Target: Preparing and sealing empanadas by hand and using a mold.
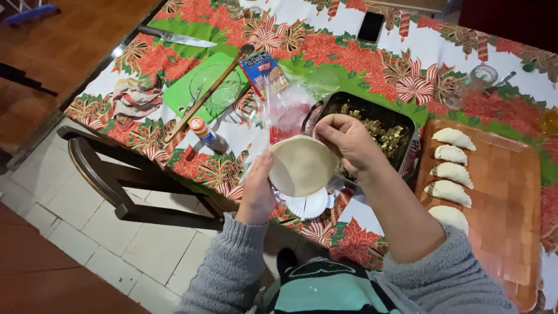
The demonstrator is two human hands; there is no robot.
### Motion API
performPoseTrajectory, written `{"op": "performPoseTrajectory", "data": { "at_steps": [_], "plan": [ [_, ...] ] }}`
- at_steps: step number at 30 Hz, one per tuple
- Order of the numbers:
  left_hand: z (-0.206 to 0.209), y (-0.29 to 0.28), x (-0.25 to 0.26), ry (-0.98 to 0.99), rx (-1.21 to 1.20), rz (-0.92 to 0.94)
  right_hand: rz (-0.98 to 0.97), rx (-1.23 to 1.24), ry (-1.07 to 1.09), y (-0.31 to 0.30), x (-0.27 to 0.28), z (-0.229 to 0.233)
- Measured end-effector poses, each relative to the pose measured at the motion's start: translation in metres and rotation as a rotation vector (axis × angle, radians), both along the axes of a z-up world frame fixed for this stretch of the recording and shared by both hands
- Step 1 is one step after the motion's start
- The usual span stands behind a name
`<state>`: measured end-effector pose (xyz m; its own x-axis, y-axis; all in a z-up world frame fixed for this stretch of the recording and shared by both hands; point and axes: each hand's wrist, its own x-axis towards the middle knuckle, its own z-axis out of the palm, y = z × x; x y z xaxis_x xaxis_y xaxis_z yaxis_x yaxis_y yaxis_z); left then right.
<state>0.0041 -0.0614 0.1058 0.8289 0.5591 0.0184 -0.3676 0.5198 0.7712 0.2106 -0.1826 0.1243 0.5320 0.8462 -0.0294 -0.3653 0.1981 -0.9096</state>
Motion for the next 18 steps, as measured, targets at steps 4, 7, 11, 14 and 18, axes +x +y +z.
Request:
{"op": "performPoseTrajectory", "data": {
  "at_steps": [4,7,11,14,18],
  "plan": [
    [0.003,0.010,-0.003,-0.020,-0.018,-0.053,-0.018,-0.027,0.015,0.001,-0.001,0.007],
    [0.027,0.012,-0.008,0.127,0.326,-0.142,-0.014,-0.117,-0.221,-0.003,-0.013,0.028],
    [0.037,0.005,0.004,0.365,0.907,-0.074,0.097,-0.201,-0.739,-0.005,-0.033,0.046],
    [0.012,0.004,0.014,0.455,0.906,-0.085,0.093,-0.122,-1.099,-0.002,-0.036,0.046],
    [-0.024,0.005,0.024,0.272,0.563,-0.134,0.068,-0.050,-1.290,0.001,-0.038,0.042]
  ]
}}
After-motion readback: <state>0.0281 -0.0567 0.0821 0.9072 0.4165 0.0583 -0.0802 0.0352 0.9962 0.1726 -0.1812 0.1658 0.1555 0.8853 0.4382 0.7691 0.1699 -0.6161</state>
